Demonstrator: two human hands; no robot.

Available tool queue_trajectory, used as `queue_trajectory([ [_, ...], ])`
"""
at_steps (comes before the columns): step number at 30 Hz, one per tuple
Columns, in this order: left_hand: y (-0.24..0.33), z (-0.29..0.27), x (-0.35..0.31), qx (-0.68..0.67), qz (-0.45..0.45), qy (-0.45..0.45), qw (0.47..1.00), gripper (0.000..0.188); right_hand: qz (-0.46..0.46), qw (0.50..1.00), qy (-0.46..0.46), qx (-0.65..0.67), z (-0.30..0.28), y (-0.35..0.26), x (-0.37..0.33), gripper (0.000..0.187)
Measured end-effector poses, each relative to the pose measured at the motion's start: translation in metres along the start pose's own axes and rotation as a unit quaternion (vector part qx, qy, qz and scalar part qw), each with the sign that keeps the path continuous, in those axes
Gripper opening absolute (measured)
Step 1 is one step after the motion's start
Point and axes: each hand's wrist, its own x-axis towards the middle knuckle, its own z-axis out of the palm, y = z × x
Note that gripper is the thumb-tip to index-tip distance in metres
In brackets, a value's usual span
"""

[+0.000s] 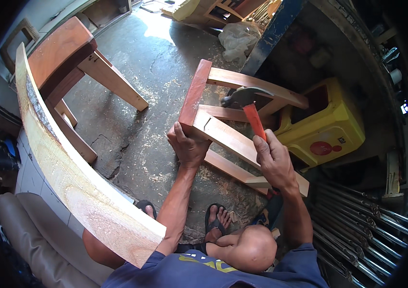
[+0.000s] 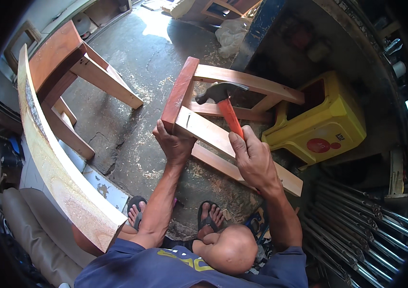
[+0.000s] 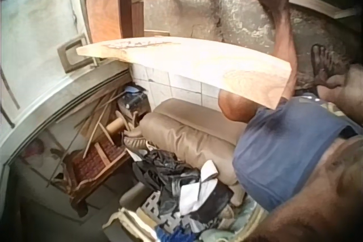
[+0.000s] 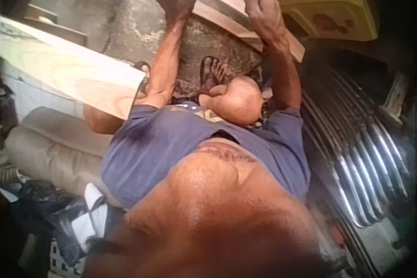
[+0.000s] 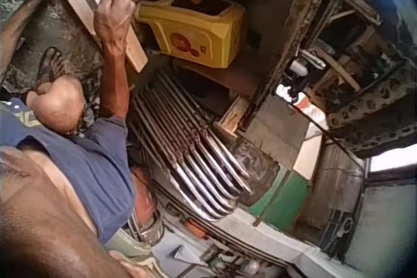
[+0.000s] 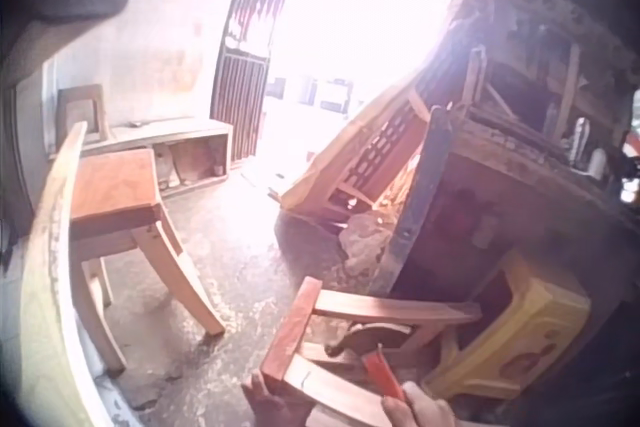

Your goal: The person measures a wooden board with a square, marks it with a pen, and cuts it using a hand saw. They then position the cut piece against a wooden frame on the floor and secure it by driving nails with a hammer.

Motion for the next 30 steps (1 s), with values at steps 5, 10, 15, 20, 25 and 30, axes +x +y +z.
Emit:
queue_trajectory([
  [5,-0.001,-0.001,-0.003,0.007,-0.011,-0.005,1.000,0.132,-0.107,0.987,0.112,-0.031,0.012,-0.020,-0.011,0.029],
  [10,0.000,0.002,-0.003,0.006,0.006,0.005,1.000,0.134,-0.089,0.982,-0.001,-0.168,0.009,-0.027,-0.016,0.026],
  [15,-0.007,-0.004,-0.007,0.023,0.003,-0.002,1.000,0.133,-0.099,0.947,0.152,0.263,-0.013,-0.065,-0.032,0.024],
  [20,-0.004,-0.001,-0.005,0.011,0.006,0.016,1.000,0.133,-0.143,0.984,0.093,-0.057,0.011,-0.023,-0.015,0.021],
  [25,0.001,-0.006,-0.003,0.001,-0.008,-0.020,1.000,0.136,-0.070,0.991,0.011,-0.115,0.025,-0.020,-0.019,0.017],
  [30,-0.007,0.001,-0.009,0.015,-0.027,-0.020,0.999,0.134,-0.088,0.992,0.088,-0.027,0.021,-0.019,-0.024,0.019],
])
